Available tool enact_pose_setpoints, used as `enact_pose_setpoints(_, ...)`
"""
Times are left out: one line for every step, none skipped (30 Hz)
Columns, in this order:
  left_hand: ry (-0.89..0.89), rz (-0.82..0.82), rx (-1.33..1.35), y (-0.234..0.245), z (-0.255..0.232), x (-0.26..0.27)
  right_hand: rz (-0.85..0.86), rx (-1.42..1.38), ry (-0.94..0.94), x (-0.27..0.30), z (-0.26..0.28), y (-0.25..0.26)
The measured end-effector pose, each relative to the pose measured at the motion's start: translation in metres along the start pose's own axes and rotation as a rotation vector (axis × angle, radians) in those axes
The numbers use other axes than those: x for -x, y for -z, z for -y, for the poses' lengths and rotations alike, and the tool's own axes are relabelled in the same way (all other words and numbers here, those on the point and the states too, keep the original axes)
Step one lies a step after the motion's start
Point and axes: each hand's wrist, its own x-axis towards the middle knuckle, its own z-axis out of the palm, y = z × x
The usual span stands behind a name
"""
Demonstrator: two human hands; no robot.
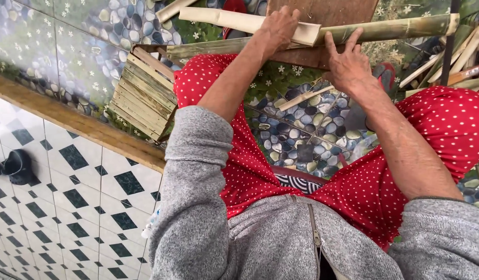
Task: A person is sitting on the floor and using a hand saw to cut a bamboo stalk into smaller pieces.
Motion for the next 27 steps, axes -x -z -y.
enact_pose_setpoints(-0.026, -0.001, 0.074, 0.011, 0.005, 0.01, -0.005, 0.02, 0.002, -0.002, 0.0, -0.001)
enact_pose_setpoints(-0.02, -0.002, 0.073, 0.006, 0.008, 0.01, -0.008, 0.022, 0.006, 0.0, 0.0, 0.0)
enact_pose_setpoints(-0.028, -0.028, -0.022, 0.002, 0.012, 0.011, -0.006, 0.023, 0.008, 0.002, 0.0, 0.001)
enact_pose_setpoints(-0.033, -0.057, -0.118, -0.002, 0.018, 0.011, -0.007, 0.026, 0.011, 0.002, 0.001, 0.003)
enact_pose_setpoints(-0.024, -0.06, -0.12, -0.002, 0.018, 0.011, -0.014, 0.029, 0.017, 0.002, 0.002, 0.005)
enact_pose_setpoints(0.006, -0.15, -0.163, -0.003, 0.016, 0.011, -0.009, 0.023, 0.019, 0.003, 0.001, 0.005)
enact_pose_setpoints(0.036, -0.239, -0.205, -0.005, 0.014, 0.011, -0.005, 0.017, 0.021, 0.003, 0.001, 0.005)
enact_pose_setpoints(0.04, -0.239, -0.203, -0.004, 0.013, 0.011, -0.005, 0.021, 0.024, 0.002, 0.0, 0.004)
enact_pose_setpoints(0.063, -0.282, -0.221, -0.004, 0.013, 0.012, -0.004, 0.027, 0.02, 0.002, -0.001, 0.004)
enact_pose_setpoints(0.085, -0.322, -0.239, -0.004, 0.012, 0.014, 0.0, 0.032, 0.017, 0.001, 0.0, 0.002)
enact_pose_setpoints(0.089, -0.318, -0.236, 0.008, 0.015, 0.022, 0.003, 0.034, 0.021, 0.001, -0.001, 0.0)
enact_pose_setpoints(0.048, -0.292, -0.327, 0.022, 0.02, 0.029, -0.022, 0.016, 0.029, 0.0, -0.001, -0.002)
enact_pose_setpoints(0.007, -0.265, -0.418, 0.037, 0.024, 0.036, -0.048, -0.002, 0.037, -0.001, -0.002, -0.002)
enact_pose_setpoints(0.007, -0.268, -0.42, 0.037, 0.027, 0.037, -0.051, -0.002, 0.035, 0.0, -0.001, 0.0)
enact_pose_setpoints(0.013, -0.246, -0.392, 0.038, 0.031, 0.038, -0.044, -0.015, 0.033, 0.002, 0.0, 0.002)
enact_pose_setpoints(0.018, -0.221, -0.36, 0.037, 0.033, 0.041, -0.031, -0.028, 0.029, 0.005, 0.001, 0.004)
enact_pose_setpoints(0.016, -0.222, -0.359, 0.036, 0.034, 0.042, -0.03, -0.028, 0.027, 0.008, 0.004, 0.004)
enact_pose_setpoints(0.022, -0.192, -0.317, 0.038, 0.037, 0.039, -0.016, -0.012, 0.013, 0.008, 0.005, 0.008)
enact_pose_setpoints(0.029, -0.162, -0.274, 0.041, 0.041, 0.036, -0.001, 0.004, 0.0, 0.008, 0.006, 0.012)
enact_pose_setpoints(0.021, -0.166, -0.272, 0.041, 0.039, 0.033, 0.001, 0.003, -0.009, 0.007, 0.006, 0.011)
enact_pose_setpoints(0.022, -0.131, -0.225, 0.041, 0.038, 0.03, 0.005, 0.001, -0.009, 0.006, 0.006, 0.01)
enact_pose_setpoints(0.026, -0.102, -0.18, 0.044, 0.039, 0.026, 0.003, 0.001, -0.007, 0.003, 0.005, 0.012)
enact_pose_setpoints(0.021, -0.11, -0.18, 0.047, 0.04, 0.021, -0.002, 0.003, -0.015, 0.004, 0.004, 0.009)
enact_pose_setpoints(0.031, -0.081, -0.137, 0.051, 0.044, 0.017, 0.002, 0.031, -0.009, 0.004, 0.004, 0.009)
enact_pose_setpoints(0.039, -0.052, -0.094, 0.055, 0.048, 0.012, 0.005, 0.059, -0.002, 0.003, 0.004, 0.008)
enact_pose_setpoints(0.039, -0.052, -0.091, 0.055, 0.05, 0.01, 0.007, 0.06, -0.003, 0.002, 0.003, 0.006)
enact_pose_setpoints(0.023, -0.096, 0.033, 0.055, 0.052, 0.008, -0.017, 0.059, 0.005, 0.001, 0.002, 0.003)
